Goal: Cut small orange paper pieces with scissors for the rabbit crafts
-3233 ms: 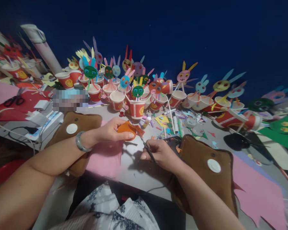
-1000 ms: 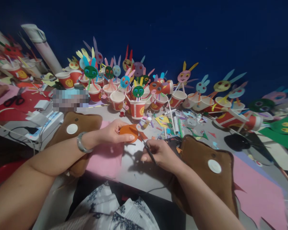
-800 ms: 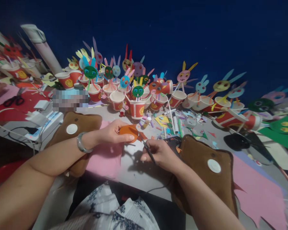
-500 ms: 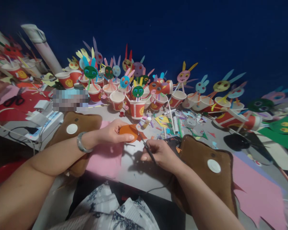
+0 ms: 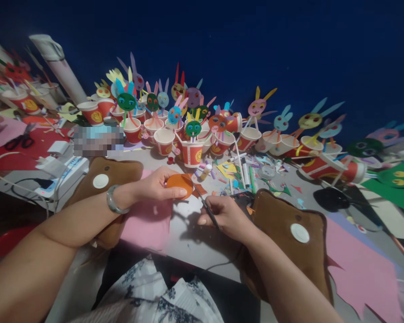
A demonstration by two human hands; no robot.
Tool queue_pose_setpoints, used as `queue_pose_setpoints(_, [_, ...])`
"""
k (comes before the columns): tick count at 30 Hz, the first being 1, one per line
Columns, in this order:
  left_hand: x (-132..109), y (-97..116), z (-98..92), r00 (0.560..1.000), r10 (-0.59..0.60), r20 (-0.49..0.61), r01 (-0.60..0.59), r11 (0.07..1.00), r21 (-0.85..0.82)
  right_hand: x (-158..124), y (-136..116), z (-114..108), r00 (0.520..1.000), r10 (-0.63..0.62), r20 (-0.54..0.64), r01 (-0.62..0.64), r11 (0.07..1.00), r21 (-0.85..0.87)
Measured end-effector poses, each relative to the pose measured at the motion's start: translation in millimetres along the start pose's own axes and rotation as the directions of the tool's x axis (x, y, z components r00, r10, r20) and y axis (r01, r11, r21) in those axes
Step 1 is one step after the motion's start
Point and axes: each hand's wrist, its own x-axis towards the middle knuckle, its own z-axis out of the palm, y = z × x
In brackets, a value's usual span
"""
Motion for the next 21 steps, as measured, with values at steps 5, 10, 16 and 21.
queue_pose_setpoints(5, [0.0,-0.3,-0.1,1.000,-0.005,0.005,0.005,1.000,-0.008,0.3,1.8,-0.4,1.000,-0.011,-0.015,0.011,1.000,-0.018])
queue_pose_setpoints(10, [-0.3,0.6,-1.3,1.000,-0.010,0.000,0.010,1.000,0.014,0.3,2.2,-0.8,1.000,-0.005,-0.006,0.005,1.000,0.007])
queue_pose_setpoints(16, [-0.7,3.0,-1.5,1.000,-0.012,-0.009,0.012,1.000,0.025,0.1,2.7,-0.3,1.000,0.008,-0.010,-0.008,0.999,0.043])
queue_pose_setpoints(21, [-0.9,6.2,-0.8,1.000,0.003,-0.011,-0.003,1.000,0.020,-0.1,4.3,-1.0,1.000,-0.009,-0.010,0.010,0.999,0.032])
